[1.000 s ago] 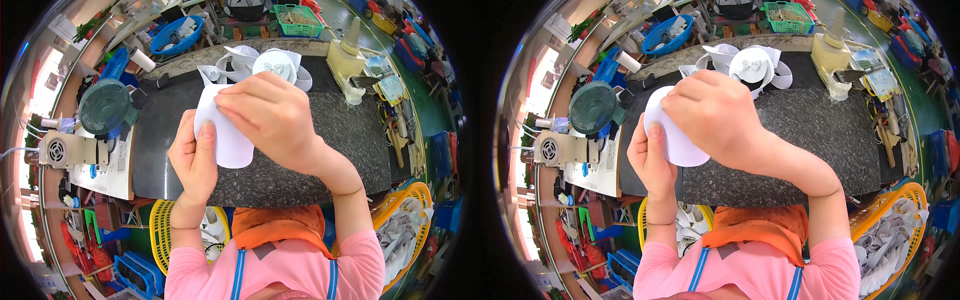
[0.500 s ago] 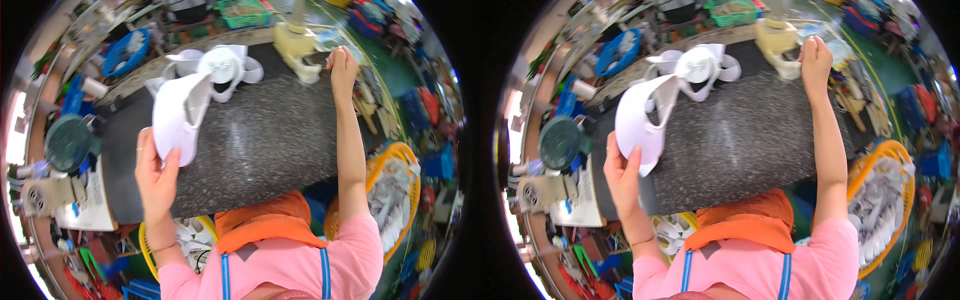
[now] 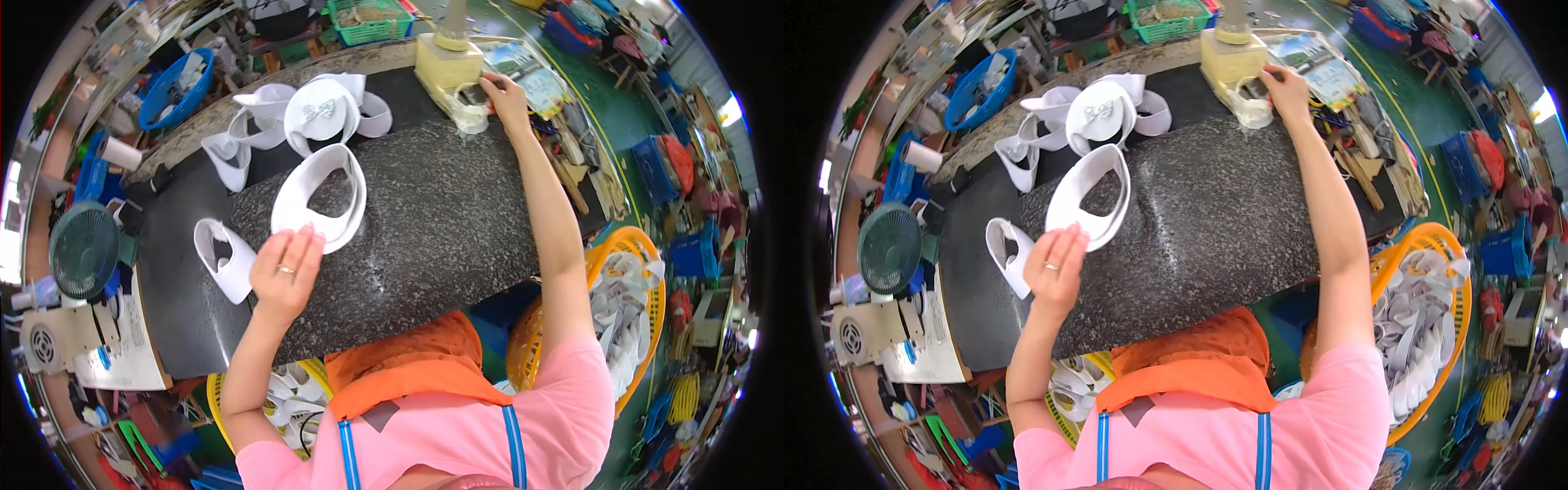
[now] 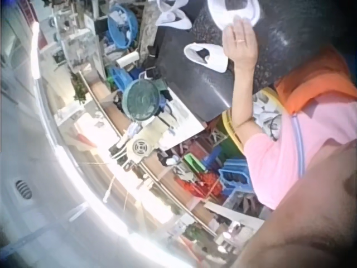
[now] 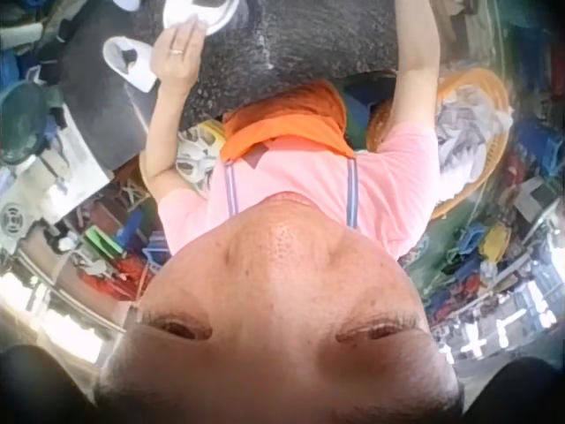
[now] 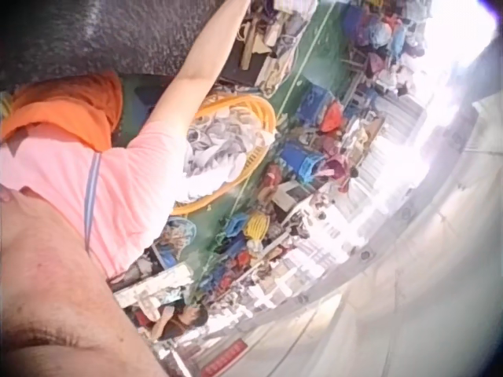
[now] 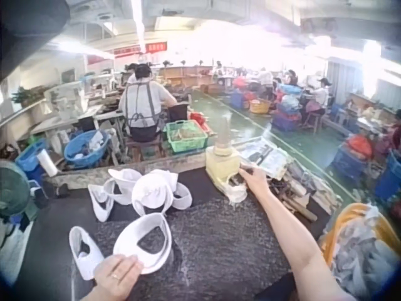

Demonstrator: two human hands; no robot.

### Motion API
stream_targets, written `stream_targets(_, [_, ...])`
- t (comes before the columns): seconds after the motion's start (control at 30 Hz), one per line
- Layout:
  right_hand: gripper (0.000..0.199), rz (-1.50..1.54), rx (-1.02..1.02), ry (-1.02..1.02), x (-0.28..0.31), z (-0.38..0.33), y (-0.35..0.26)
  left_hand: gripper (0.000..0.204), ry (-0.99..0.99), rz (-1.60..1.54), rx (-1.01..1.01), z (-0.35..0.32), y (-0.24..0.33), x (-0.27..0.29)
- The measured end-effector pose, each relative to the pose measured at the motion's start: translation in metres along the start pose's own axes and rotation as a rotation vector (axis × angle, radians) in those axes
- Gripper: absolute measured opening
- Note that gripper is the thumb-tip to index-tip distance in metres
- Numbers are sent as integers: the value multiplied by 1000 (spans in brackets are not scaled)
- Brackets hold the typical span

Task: The person applies glue to the interior and edges of several white shoe components one at a time using a brush. After applying the adhesive, the person places each component back into a yellow basket on the floor.

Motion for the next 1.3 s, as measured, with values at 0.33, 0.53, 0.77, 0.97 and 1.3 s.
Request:
stream_targets(0.33, [24, -745, 484, 106, 21, -71, -45, 25, -100, -155, 188, -66, 23, -26])
stream_targets(0.53, [28, 594, -307, -358, -6, -124, -78, 27, -194, -177, 201, -83, 23, -26])
stream_targets(0.77, [19, 38, 599, -892, -134, -251, -176, 26, -280, -268, 304, -87, 30, -24])
stream_targets(0.97, [22, -86, 735, -700, -147, -258, -174, 26, -214, -224, 307, -96, 34, -17])
stream_targets(1.3, [22, 51, 875, -1337, -135, -261, -190, 28, -213, -247, 299, -99, 34, -17])
Point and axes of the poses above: each hand's wrist, its own z-axis towards the middle knuckle, its own x-axis out of the back of the hand, y = z × x, the point moved 5 cm from there along z, towards the middle knuckle, and after that the axes turned 2 degrees about -x, right-handed, at the moved point
